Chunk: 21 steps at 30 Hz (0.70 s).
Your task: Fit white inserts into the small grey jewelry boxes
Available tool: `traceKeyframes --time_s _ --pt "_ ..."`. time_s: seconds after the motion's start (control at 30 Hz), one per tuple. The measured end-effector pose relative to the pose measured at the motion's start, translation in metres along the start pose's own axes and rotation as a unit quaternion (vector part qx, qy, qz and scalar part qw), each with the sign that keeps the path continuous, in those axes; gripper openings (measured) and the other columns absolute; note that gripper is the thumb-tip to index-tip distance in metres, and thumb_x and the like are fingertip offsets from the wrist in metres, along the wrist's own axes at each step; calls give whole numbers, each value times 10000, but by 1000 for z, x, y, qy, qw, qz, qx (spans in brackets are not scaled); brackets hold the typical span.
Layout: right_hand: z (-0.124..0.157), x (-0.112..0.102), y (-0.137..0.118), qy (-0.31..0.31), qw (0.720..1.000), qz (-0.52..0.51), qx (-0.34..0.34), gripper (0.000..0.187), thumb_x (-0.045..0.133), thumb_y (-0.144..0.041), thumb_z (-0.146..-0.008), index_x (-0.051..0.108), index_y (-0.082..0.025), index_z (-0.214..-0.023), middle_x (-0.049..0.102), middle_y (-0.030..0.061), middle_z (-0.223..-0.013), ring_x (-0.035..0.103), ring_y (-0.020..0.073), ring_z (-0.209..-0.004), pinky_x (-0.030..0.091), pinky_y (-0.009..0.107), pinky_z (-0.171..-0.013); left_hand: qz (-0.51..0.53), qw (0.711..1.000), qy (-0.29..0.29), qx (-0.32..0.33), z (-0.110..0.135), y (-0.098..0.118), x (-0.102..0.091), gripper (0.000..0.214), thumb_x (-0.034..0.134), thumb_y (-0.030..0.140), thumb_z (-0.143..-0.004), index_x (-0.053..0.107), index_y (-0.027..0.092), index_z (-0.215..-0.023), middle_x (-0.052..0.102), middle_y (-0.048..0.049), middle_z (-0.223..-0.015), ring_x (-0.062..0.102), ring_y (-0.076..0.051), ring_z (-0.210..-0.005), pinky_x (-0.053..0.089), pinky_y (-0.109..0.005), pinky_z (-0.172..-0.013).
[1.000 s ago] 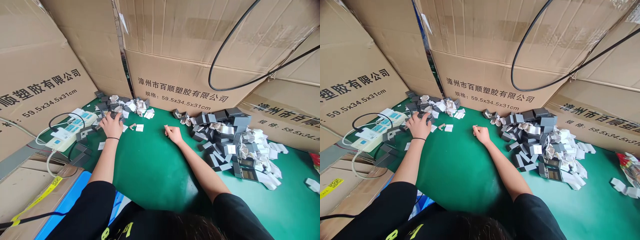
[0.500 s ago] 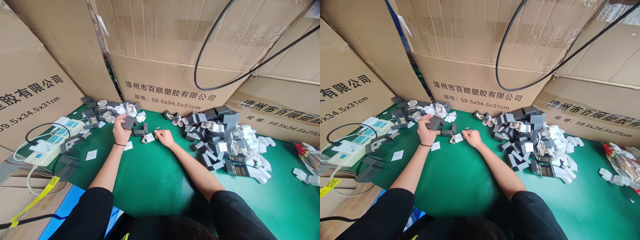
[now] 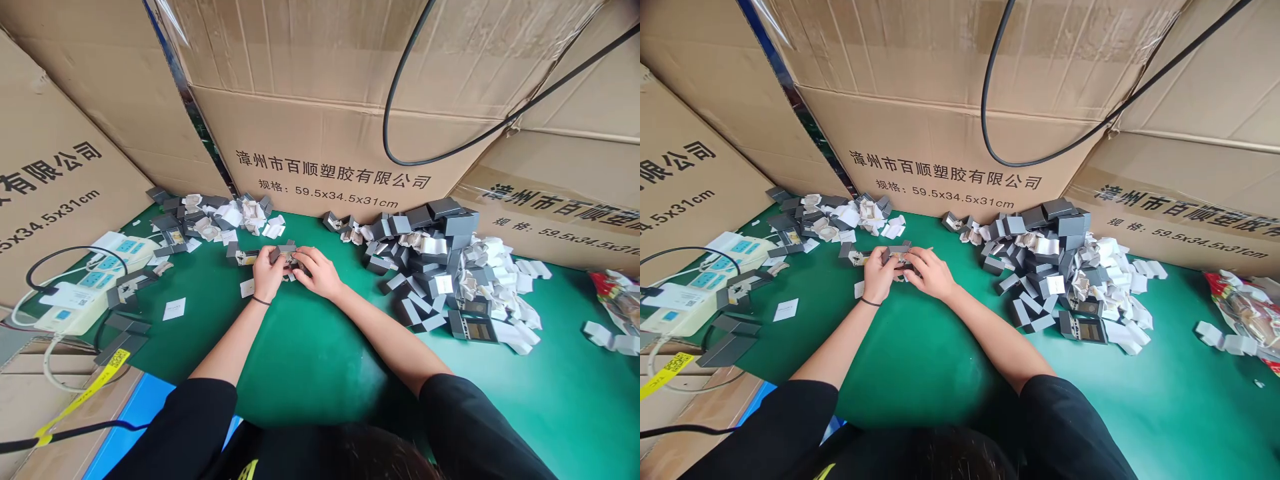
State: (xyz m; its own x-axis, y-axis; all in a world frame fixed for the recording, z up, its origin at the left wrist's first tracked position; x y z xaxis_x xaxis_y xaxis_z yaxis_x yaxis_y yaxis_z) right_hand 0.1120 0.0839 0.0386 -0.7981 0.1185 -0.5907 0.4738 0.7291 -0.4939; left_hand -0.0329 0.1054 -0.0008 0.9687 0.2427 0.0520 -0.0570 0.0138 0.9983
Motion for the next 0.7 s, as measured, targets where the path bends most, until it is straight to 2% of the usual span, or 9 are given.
traceKeyframes --time_s 0.1,0.17,0.23,0.3,0.4,0.47,0.53,0.63,0.7 --pt "0 3 3 41 994 -74 67 352 480 -420 -867 486 -205 -1146 552 108 -1205 554 195 -1074 541 304 -794 54 997 -53 19 0 10 5 261 641 349 -708 538 186 -885 608 -17 -847 628 -157 -745 539 -294 -678" --pt "2 6 12 81 975 -150 145 338 485 -449 -855 486 -206 -1089 554 100 -1176 593 170 -958 558 258 -632 103 987 -122 9 4 15 16 308 652 360 -710 567 180 -945 631 -46 -943 623 -177 -857 524 -310 -755" --pt "6 11 18 98 951 -217 199 309 481 -470 -848 488 -210 -1015 569 80 -1128 616 143 -835 543 239 -546 136 977 -161 -19 9 15 24 369 665 374 -698 580 173 -996 642 -72 -1009 616 -201 -925 511 -323 -785" --pt "8 15 21 89 940 -250 217 292 456 -472 -860 490 -213 -989 592 60 -1073 622 126 -738 529 239 -526 129 978 -154 -48 12 12 26 382 673 394 -683 601 159 -976 659 -83 -991 624 -215 -909 514 -319 -756" --pt "10 5 28 76 957 -181 213 276 359 -420 -916 525 -207 -972 626 43 -955 610 128 -695 506 253 -572 73 988 -117 -64 13 12 17 337 667 409 -685 641 145 -892 684 -77 -848 642 -207 -789 519 -296 -677" --pt "9 -1 30 41 977 -88 189 290 322 -368 -933 559 -202 -924 628 47 -910 598 151 -771 494 275 -661 41 991 -107 -71 11 15 8 330 648 430 -700 667 133 -841 687 -80 -792 633 -187 -694 519 -285 -619" --pt "7 5 27 -41 990 -6 136 250 372 -332 -916 582 -197 -940 623 65 -969 563 185 -897 475 310 -774 26 988 -116 -98 8 15 1 337 644 440 -698 691 121 -796 694 -95 -800 623 -178 -654 520 -284 -586" --pt "8 22 21 -159 982 75 62 230 479 -292 -860 582 -186 -1037 573 99 -1136 479 234 -1036 423 381 -892 18 969 -172 -174 6 6 -4 302 687 386 -652 719 123 -796 709 -109 -855 647 -208 -721 530 -297 -621" --pt "9 29 22 -182 977 95 57 195 504 -259 -837 594 -184 -992 567 99 -1144 461 244 -1034 408 394 -893 8 953 -213 -213 6 -2 -5 286 701 350 -647 728 126 -821 714 -112 -875 658 -216 -747 526 -288 -633"
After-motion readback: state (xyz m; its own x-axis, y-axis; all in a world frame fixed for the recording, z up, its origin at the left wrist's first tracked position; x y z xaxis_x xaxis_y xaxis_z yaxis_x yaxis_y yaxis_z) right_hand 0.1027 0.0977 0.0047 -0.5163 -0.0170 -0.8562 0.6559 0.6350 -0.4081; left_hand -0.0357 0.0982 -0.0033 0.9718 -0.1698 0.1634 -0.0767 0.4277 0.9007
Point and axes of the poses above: each hand's wrist, its own z-axis away from the middle knuckle, its own x-axis out of the palm, y = z × x, the point moved 8 cm from there along -z, towards the middle knuckle
